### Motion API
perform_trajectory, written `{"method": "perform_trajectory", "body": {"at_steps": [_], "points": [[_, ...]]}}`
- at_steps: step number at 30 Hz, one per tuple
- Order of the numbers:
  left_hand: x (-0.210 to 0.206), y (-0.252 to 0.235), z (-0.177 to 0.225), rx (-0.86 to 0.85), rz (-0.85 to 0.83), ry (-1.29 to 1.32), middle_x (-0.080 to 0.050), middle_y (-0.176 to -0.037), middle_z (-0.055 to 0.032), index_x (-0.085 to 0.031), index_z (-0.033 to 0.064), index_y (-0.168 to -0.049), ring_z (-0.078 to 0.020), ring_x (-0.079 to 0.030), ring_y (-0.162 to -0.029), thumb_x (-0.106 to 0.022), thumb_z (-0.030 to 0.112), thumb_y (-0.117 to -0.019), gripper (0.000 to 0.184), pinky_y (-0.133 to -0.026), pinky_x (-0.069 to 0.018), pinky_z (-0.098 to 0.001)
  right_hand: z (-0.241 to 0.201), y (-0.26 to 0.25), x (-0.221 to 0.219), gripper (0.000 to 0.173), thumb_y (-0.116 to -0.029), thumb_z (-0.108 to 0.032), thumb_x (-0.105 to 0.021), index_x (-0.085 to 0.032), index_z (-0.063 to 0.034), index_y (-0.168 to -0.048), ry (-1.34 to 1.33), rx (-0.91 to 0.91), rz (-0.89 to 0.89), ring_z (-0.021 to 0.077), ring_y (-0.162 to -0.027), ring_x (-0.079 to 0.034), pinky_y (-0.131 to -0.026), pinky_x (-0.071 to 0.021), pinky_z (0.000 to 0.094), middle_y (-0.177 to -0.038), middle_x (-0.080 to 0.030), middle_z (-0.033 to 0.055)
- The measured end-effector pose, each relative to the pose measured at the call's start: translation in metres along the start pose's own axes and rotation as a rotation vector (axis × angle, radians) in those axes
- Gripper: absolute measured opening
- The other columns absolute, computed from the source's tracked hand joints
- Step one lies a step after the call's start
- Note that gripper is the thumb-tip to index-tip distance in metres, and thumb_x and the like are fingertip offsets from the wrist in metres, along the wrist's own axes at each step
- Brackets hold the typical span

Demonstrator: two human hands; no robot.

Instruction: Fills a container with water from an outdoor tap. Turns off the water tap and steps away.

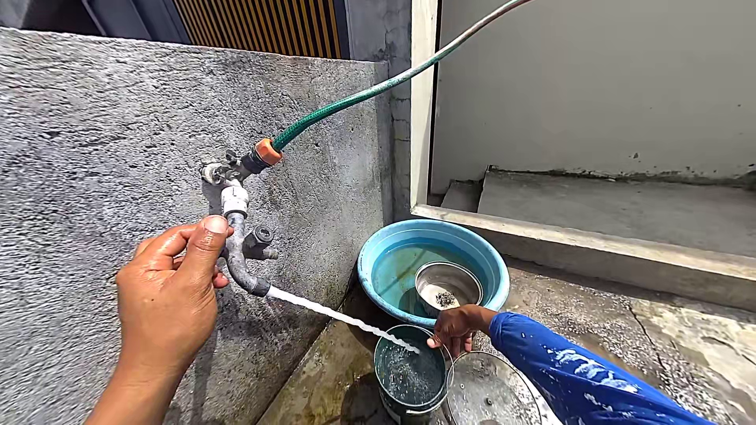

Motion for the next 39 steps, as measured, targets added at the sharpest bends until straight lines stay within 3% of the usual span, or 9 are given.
{"method": "perform_trajectory", "body": {"at_steps": [9, 21, 39], "points": [[-0.0001, -0.0005, -0.0024, -0.001, -0.001, 0.031, -0.062, -0.089, 0.0042, -0.070, 0.0179, -0.106, -0.0056, -0.059, -0.061, -0.059, 0.045, -0.1033, 0.029, -0.054, -0.0524, -0.0196, 0.0016, -0.0025, 0.0014, 0.058, -0.0990, -0.062, -0.057, -0.064, -0.0080, -0.118, 0.019, -0.001, -0.005, 0.0208, -0.083, -0.075, -0.071, -0.0599, 0.0416, -0.099, -0.076, 0.0081], [-0.0010, 0.0004, 0.0002, -0.022, 0.002, 0.027, -0.062, -0.089, 0.0048, -0.070, 0.0176, -0.106, -0.0053, -0.059, -0.061, -0.058, 0.043, -0.1037, 0.028, -0.055, -0.0524, -0.0201, 0.0004, 0.0004, 0.0016, 0.057, -0.1005, -0.061, -0.056, -0.063, -0.0072, -0.120, 0.009, 0.007, -0.004, 0.0223, -0.087, -0.074, -0.077, -0.0601, 0.0438, -0.102, -0.075, 0.0088], [0.0028, -0.0024, 0.0003, -0.027, 0.000, -0.080, -0.063, -0.084, 0.0050, -0.071, 0.0204, -0.104, -0.0069, -0.059, -0.057, -0.059, 0.054, -0.1008, 0.036, -0.049, -0.0515, -0.0227, 0.0003, 0.0029, 0.0001, 0.062, -0.0996, -0.064, -0.054, -0.063, -0.0065, -0.120, 0.043, 0.014, 0.000, 0.0214, -0.084, -0.074, -0.072, -0.0594, 0.0409, -0.101, -0.076, 0.0091]]}}
Point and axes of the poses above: each hand's wrist, its own y-axis away from the middle knuckle, its own x-axis out of the back of the hand, z = x × y, the point moved 5 cm from there along -y, towards the middle knuckle
